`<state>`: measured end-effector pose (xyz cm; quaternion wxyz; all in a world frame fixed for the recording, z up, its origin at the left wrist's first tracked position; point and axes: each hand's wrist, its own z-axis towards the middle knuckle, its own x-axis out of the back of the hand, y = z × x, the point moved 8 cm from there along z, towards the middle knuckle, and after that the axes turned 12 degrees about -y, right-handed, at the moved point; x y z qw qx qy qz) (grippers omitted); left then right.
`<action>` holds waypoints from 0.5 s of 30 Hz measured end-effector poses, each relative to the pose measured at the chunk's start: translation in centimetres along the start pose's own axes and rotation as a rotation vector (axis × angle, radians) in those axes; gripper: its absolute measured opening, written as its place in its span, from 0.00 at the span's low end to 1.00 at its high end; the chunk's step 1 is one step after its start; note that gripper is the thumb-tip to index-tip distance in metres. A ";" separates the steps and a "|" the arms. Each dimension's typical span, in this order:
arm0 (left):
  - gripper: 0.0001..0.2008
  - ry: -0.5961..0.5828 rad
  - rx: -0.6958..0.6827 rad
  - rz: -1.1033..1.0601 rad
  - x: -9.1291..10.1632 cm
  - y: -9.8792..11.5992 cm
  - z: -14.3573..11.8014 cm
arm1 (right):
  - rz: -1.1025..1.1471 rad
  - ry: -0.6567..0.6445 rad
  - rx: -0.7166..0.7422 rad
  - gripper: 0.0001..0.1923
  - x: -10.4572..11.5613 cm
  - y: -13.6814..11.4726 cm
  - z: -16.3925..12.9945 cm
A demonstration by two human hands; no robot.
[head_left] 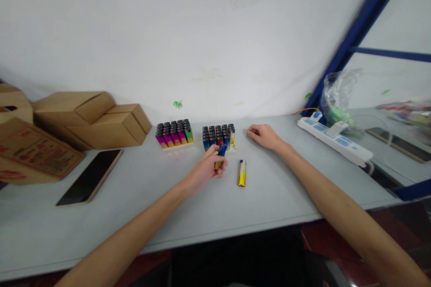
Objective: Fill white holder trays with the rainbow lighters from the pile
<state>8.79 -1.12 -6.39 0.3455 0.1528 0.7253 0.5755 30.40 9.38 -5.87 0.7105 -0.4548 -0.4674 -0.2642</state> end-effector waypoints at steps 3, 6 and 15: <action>0.14 -0.073 0.017 -0.075 -0.8 0.1 0.0 | 0.005 -0.011 -0.002 0.13 -0.1 0.1 0.1; 0.21 -0.097 0.034 -0.090 -1.2 0.2 0.1 | 0.000 -0.017 -0.007 0.13 -0.2 0.2 0.2; 0.24 0.062 -0.001 0.016 0.1 0.7 -0.1 | 0.003 -0.006 -0.003 0.14 -0.3 0.3 0.2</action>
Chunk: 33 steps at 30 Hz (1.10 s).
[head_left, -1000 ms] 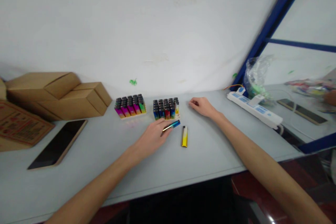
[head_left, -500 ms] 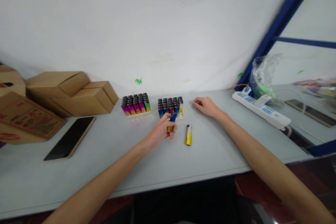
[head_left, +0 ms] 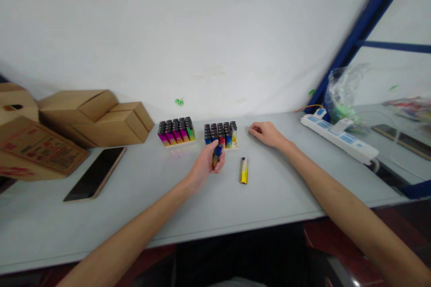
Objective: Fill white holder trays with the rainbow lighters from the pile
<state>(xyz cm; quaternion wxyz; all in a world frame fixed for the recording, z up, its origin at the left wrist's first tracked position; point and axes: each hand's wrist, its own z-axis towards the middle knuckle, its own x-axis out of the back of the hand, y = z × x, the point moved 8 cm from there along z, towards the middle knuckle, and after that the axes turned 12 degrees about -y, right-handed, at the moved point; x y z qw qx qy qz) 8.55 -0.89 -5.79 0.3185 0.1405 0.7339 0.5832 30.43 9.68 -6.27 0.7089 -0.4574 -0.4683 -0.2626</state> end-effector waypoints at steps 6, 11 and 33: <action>0.21 0.039 0.009 -0.025 0.6 0.2 -0.1 | -0.001 0.001 0.005 0.14 0.0 -0.1 0.0; 0.20 0.063 0.022 -0.026 0.8 -0.1 -0.1 | -0.005 -0.002 0.004 0.14 0.1 -0.2 0.0; 0.17 0.043 0.049 -0.022 1.0 -0.9 0.6 | 0.009 -0.016 0.040 0.12 0.4 -1.3 -0.2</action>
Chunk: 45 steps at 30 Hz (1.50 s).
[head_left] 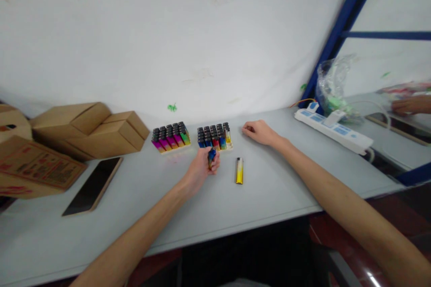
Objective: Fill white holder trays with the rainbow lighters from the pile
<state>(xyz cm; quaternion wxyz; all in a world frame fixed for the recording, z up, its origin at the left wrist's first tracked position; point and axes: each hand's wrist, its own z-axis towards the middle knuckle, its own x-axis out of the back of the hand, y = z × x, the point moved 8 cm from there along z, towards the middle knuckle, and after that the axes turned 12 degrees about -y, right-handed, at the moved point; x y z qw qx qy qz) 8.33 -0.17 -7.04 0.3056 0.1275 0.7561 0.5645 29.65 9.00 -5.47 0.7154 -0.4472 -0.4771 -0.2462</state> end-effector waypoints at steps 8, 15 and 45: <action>0.17 0.030 0.007 0.026 0.4 -0.2 0.1 | -0.013 0.000 0.013 0.11 0.0 -0.4 0.0; 0.20 0.009 -0.012 0.020 0.0 0.3 0.0 | -0.011 -0.003 0.010 0.11 -0.1 -0.1 0.0; 0.16 -0.089 -0.272 0.207 -1.8 7.5 0.0 | -0.052 -0.042 0.008 0.12 0.0 -1.0 0.1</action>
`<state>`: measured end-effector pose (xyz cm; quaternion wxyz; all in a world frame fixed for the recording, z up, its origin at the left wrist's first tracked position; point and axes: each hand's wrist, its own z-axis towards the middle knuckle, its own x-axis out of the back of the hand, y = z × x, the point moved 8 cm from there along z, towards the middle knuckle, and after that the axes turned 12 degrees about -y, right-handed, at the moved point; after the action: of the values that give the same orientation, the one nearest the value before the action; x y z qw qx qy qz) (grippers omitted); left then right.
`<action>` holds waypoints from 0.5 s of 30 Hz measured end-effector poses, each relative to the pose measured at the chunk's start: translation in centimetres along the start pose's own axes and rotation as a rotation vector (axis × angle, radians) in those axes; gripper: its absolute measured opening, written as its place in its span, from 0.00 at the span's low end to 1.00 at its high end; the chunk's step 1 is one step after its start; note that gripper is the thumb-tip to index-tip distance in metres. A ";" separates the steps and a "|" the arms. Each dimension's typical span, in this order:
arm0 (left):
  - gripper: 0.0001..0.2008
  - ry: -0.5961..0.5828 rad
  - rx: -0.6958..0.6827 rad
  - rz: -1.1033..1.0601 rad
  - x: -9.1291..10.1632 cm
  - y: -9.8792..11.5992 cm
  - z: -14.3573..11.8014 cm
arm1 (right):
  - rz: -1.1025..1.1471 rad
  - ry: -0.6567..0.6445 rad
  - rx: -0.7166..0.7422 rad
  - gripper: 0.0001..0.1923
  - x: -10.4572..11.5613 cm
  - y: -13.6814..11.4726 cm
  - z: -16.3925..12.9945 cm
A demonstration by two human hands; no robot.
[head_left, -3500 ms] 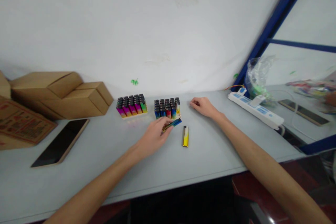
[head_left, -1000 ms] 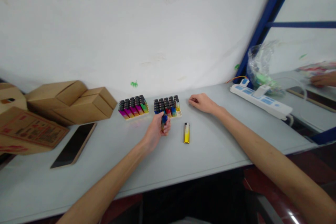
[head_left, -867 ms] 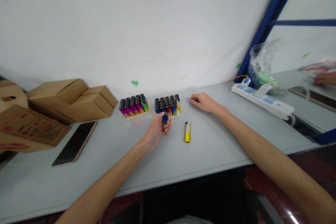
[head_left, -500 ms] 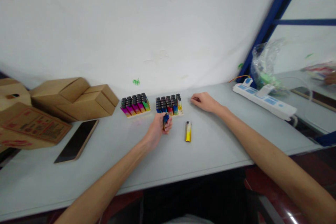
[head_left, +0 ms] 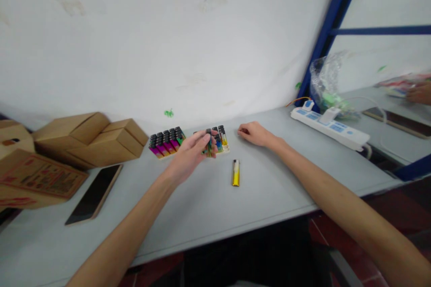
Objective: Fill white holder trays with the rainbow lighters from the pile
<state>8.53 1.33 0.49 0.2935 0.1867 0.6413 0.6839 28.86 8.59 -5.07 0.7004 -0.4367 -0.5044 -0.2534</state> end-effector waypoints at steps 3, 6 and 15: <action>0.15 -0.017 -0.042 0.158 -0.1 2.0 1.5 | -0.007 -0.006 0.003 0.13 0.0 0.0 0.0; 0.18 0.016 -0.066 0.390 0.3 3.2 3.6 | -0.021 -0.010 0.001 0.13 -0.1 0.1 0.2; 0.14 0.045 -0.236 0.883 0.7 4.2 7.5 | -0.023 0.001 0.003 0.12 0.2 -0.3 0.1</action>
<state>11.99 7.50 5.40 -0.0211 0.3926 0.4242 0.8158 28.66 8.54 -4.78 0.6984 -0.4298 -0.5094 -0.2609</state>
